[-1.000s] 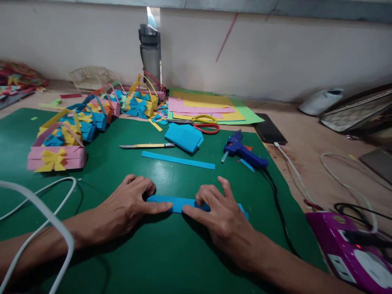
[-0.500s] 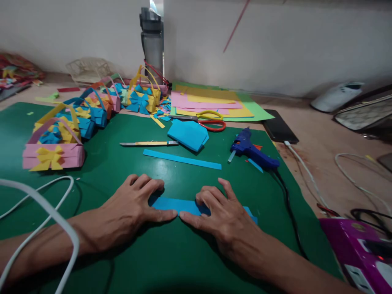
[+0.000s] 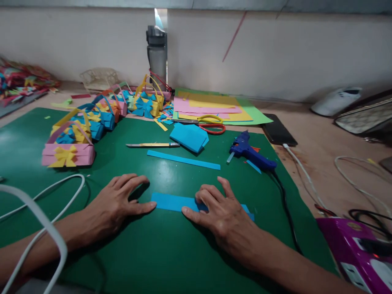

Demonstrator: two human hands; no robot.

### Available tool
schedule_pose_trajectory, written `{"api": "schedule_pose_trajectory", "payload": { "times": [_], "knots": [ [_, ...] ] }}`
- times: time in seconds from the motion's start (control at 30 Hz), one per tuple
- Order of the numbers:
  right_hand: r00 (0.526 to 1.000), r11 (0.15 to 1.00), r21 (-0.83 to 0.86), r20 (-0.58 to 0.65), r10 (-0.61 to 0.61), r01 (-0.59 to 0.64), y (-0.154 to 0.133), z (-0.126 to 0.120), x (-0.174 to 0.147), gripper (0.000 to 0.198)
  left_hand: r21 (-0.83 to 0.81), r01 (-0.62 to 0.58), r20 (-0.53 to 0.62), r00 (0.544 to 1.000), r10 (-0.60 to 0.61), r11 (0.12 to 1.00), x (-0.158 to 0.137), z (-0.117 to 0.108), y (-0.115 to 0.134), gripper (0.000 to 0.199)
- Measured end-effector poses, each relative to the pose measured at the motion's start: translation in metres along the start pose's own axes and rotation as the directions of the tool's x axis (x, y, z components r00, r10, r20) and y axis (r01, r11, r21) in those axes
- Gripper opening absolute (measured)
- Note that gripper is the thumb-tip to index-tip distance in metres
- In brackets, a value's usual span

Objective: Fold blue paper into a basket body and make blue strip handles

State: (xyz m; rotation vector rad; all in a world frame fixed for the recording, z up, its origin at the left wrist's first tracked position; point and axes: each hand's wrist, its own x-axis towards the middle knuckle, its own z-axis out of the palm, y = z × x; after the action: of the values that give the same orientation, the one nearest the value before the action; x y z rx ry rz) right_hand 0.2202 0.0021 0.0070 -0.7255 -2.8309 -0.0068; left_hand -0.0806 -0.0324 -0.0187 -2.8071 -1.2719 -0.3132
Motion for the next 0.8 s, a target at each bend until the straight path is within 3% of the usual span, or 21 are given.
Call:
{"api": "schedule_pose_trajectory", "payload": {
  "times": [0.17, 0.23, 0.3, 0.4, 0.57, 0.67, 0.8],
  "knots": [
    [0.999, 1.000, 0.017, 0.040, 0.021, -0.022, -0.001, -0.003, 0.002, 0.037, -0.059, 0.118, -0.166, 0.978, -0.127, 0.991, -0.015, -0.014, 0.004, 0.040],
    [0.999, 0.999, -0.003, 0.033, 0.033, -0.033, -0.003, -0.003, 0.003, 0.035, -0.089, 0.080, -0.278, 0.955, -0.102, 0.993, -0.010, -0.018, 0.014, 0.034],
    [0.998, 0.998, -0.034, 0.031, 0.046, -0.045, -0.006, -0.003, 0.004, 0.032, -0.096, -0.052, -0.349, 0.937, 0.016, 0.994, 0.002, -0.019, 0.028, 0.033],
    [0.998, 0.995, -0.088, 0.038, 0.051, -0.048, -0.010, -0.004, 0.006, 0.027, -0.034, -0.169, -0.253, 0.955, 0.155, 0.985, 0.022, -0.016, 0.049, 0.027],
    [0.997, 0.978, -0.205, 0.072, -0.029, 0.043, -0.013, -0.007, 0.002, 0.029, -0.074, -0.157, 0.074, 0.984, 0.163, 0.985, 0.033, -0.010, 0.058, 0.038],
    [0.997, 0.966, -0.252, 0.049, -0.051, 0.062, -0.011, -0.008, -0.011, 0.030, -0.088, -0.156, 0.089, 0.982, 0.164, 0.984, 0.029, -0.009, 0.054, 0.043],
    [1.000, 0.964, -0.266, -0.006, 0.006, -0.007, -0.005, -0.011, -0.032, 0.030, -0.083, -0.170, 0.066, 0.982, 0.175, 0.982, 0.026, -0.008, 0.053, 0.042]
  ]
}}
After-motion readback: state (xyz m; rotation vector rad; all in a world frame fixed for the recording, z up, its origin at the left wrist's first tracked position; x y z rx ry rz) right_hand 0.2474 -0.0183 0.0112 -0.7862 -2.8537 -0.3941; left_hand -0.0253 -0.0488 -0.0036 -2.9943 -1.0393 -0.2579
